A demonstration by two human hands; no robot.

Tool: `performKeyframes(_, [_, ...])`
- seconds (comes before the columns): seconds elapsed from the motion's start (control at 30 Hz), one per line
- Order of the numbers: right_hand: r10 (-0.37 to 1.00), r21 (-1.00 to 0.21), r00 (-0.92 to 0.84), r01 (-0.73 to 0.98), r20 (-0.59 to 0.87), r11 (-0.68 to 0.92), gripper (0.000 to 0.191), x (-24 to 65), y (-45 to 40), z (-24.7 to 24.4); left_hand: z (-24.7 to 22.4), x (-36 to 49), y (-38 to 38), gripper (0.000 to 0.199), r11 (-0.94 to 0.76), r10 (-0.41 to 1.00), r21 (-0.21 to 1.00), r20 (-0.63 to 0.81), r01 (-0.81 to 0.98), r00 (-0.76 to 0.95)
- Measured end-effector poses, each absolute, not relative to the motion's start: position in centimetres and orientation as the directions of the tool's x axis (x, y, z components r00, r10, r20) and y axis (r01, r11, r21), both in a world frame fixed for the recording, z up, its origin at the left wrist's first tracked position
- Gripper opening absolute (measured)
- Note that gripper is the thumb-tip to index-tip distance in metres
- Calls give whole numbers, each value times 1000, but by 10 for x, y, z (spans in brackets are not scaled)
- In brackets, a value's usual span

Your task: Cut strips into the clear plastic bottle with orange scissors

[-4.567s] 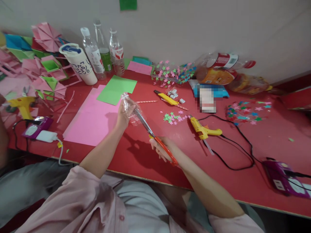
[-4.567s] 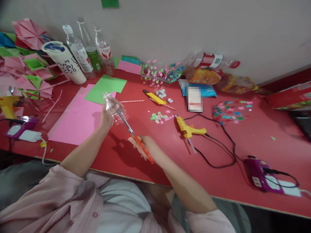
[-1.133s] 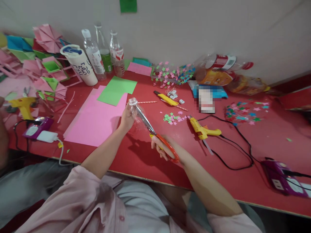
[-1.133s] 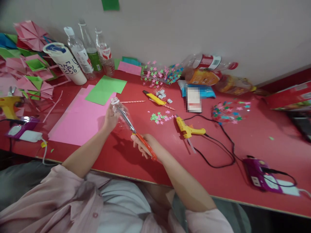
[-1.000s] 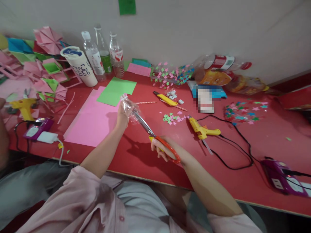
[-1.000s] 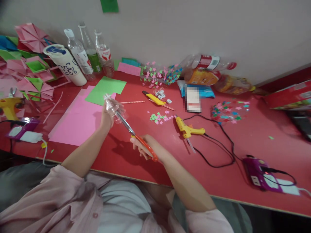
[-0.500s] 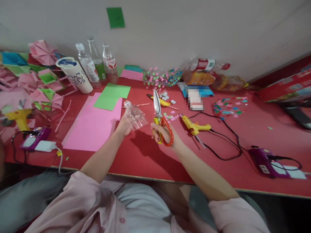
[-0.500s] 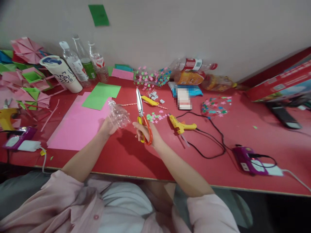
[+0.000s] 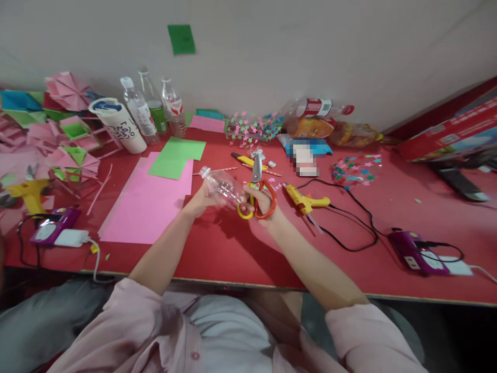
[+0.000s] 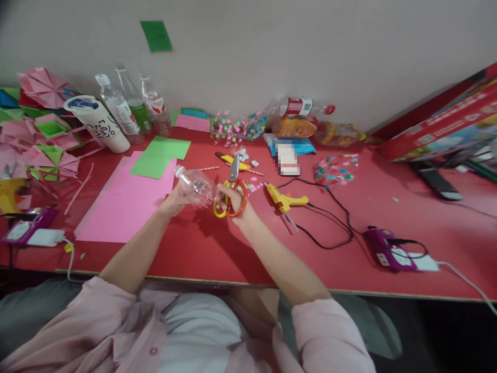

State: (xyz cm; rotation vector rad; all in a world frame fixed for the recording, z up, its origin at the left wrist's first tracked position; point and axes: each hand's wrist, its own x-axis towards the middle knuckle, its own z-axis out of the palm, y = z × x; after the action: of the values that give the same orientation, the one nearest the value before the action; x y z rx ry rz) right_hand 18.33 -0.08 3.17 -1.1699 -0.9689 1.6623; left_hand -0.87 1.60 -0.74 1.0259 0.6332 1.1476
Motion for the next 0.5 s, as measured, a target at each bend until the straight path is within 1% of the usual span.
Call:
performKeyframes(0.07, [953, -933, -156, -216, -259, -289, 40, 187, 1, 30, -4, -13, 15, 72, 143, 901, 873, 79, -466, 425])
performKeyframes(0.13, [966, -946, -117, -206, -230, -250, 39, 190, 1, 29, -3, -13, 14, 73, 191, 893, 833, 73, -520, 444])
performKeyframes(0.23, [980, -967, -93, -172, -174, -188, 38, 192, -2, 27, -8, -7, 16, 60, 190, 928, 795, 46, -576, 370])
performKeyframes(0.37, [990, -993, -111, -66, -87, -95, 40, 189, -9, 21, -14, 1, 20, 39, 130, 981, 805, -22, -578, 191])
performKeyframes(0.43, [994, -997, -83, -5, -72, -73, 38, 187, -12, 17, -15, 1, 22, 34, 108, 990, 808, -35, -579, 137])
performKeyframes(0.5, [997, -998, -54, 35, -54, -52, 37, 185, -15, 15, -15, 1, 23, 32, 116, 991, 805, -54, -582, 122])
